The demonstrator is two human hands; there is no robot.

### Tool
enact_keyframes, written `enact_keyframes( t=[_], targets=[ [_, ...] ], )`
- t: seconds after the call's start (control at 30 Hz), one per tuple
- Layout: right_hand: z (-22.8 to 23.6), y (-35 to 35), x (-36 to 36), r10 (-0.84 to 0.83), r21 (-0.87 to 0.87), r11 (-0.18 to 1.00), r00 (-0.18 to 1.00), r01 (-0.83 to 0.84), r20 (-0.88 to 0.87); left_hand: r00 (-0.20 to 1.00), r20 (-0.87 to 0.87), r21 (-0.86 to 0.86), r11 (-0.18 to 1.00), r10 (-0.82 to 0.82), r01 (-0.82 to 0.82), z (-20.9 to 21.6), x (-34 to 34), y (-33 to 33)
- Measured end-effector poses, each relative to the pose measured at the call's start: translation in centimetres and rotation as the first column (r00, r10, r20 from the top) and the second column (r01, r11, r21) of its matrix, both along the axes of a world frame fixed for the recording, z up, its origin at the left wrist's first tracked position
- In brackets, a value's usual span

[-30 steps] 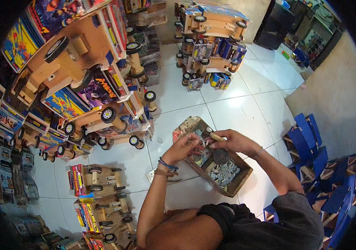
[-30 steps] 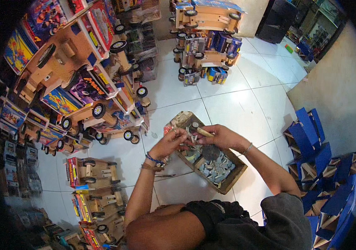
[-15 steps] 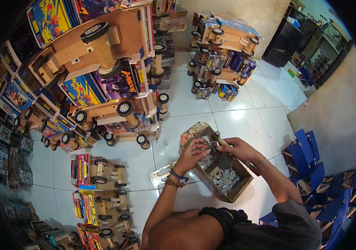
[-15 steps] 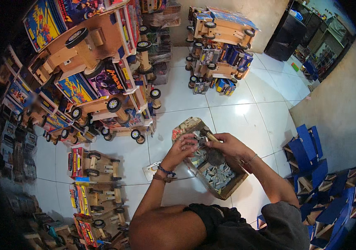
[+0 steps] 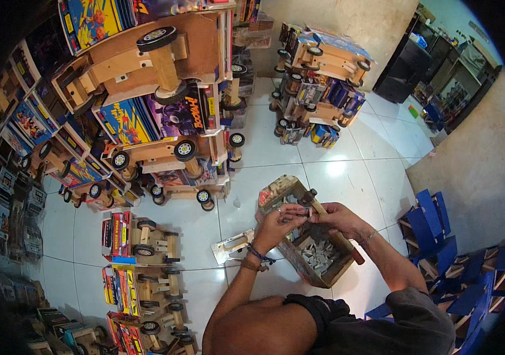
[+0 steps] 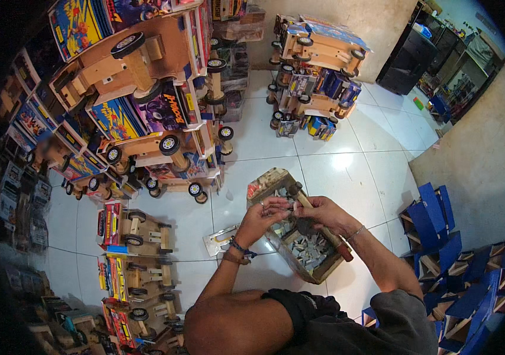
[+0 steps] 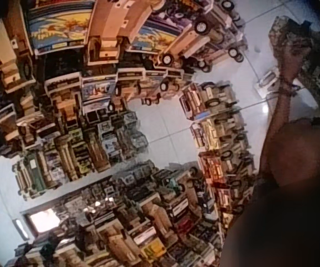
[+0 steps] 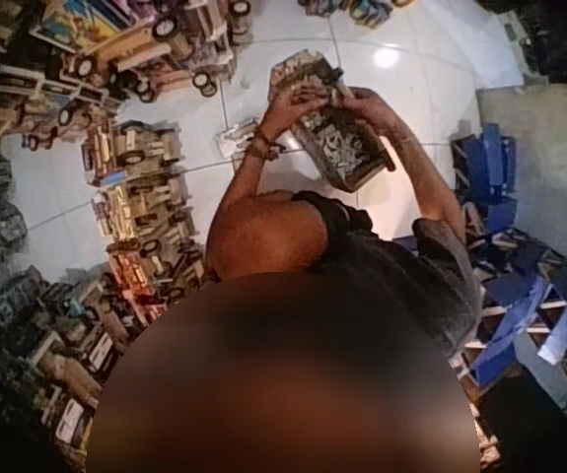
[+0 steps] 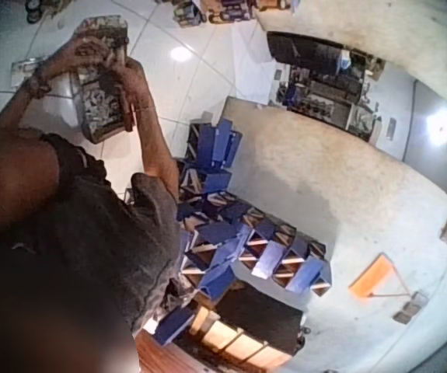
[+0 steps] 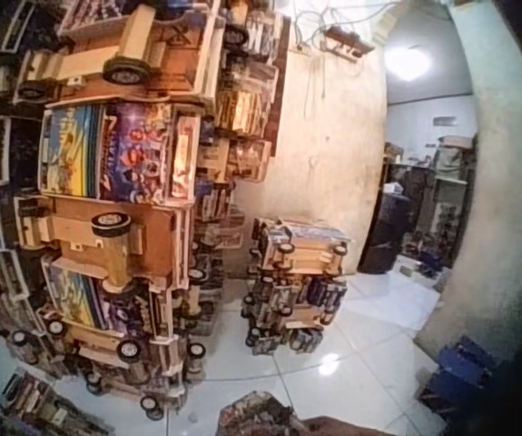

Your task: The person sits on the floor and uses a hammer to drive nails into the wheels of several toy trucks. They repeatedly pick up nails from a box, position them on the toy wheels, and strike them with the hammer.

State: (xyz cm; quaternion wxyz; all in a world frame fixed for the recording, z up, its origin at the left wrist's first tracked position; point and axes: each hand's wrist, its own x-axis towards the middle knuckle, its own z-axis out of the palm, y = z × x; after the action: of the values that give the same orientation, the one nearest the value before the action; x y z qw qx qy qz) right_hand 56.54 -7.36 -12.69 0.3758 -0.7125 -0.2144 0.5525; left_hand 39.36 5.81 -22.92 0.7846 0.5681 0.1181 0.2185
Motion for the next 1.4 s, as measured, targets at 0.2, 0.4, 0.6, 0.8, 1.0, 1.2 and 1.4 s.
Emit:
enact_keyframes(
  t=[0.2, 0.4, 0.6, 0.8, 1.0, 1.2, 1.4],
  targets=[
    [4.2, 1.5, -3.9, 0.075, 0.128, 0.989, 0.996, -0.08, 0.041, 0.995, -0.002, 0.002, 0.995, 0.103, -0.103, 4.8, -3.5, 0.7],
    [8.9, 3.9, -9.6, 0.176, 0.232, 0.953, 0.979, -0.195, 0.1, 0.976, 0.036, 0.06, 0.974, 0.216, -0.218, 11.0, -11.9, 1.7],
    [10.2, 7.4, -15.2, 0.449, 0.279, 0.876, 0.877, -0.394, -0.171, 0.684, 0.249, 0.62, 0.43, 0.685, -0.657, 14.4, -18.8, 0.2],
    [11.0, 10.7, -20.8, 0.667, 0.227, 0.744, 0.719, -0.628, -0.196, 0.589, 0.228, 0.664, 0.319, 0.775, -0.677, 15.1, -26.2, -1.2],
    [12.2, 12.6, -25.2, 0.765, 0.171, 0.644, 0.618, -0.746, -0.181, 0.479, 0.117, 0.585, 0.33, 0.87, -0.741, 14.8, -29.9, -2.9],
    [12.6, 13.7, -27.9, 0.741, 0.211, 0.672, 0.648, -0.71, -0.175, 0.425, 0.088, 0.267, 0.39, 0.901, -0.881, 13.7, -30.6, -3.6],
    [12.4, 14.1, -30.0, 0.726, 0.263, 0.669, 0.687, -0.695, -0.03, 0.266, 0.072, -0.005, 0.267, 0.961, -0.964, 13.7, -29.9, -4.1]
  ],
)
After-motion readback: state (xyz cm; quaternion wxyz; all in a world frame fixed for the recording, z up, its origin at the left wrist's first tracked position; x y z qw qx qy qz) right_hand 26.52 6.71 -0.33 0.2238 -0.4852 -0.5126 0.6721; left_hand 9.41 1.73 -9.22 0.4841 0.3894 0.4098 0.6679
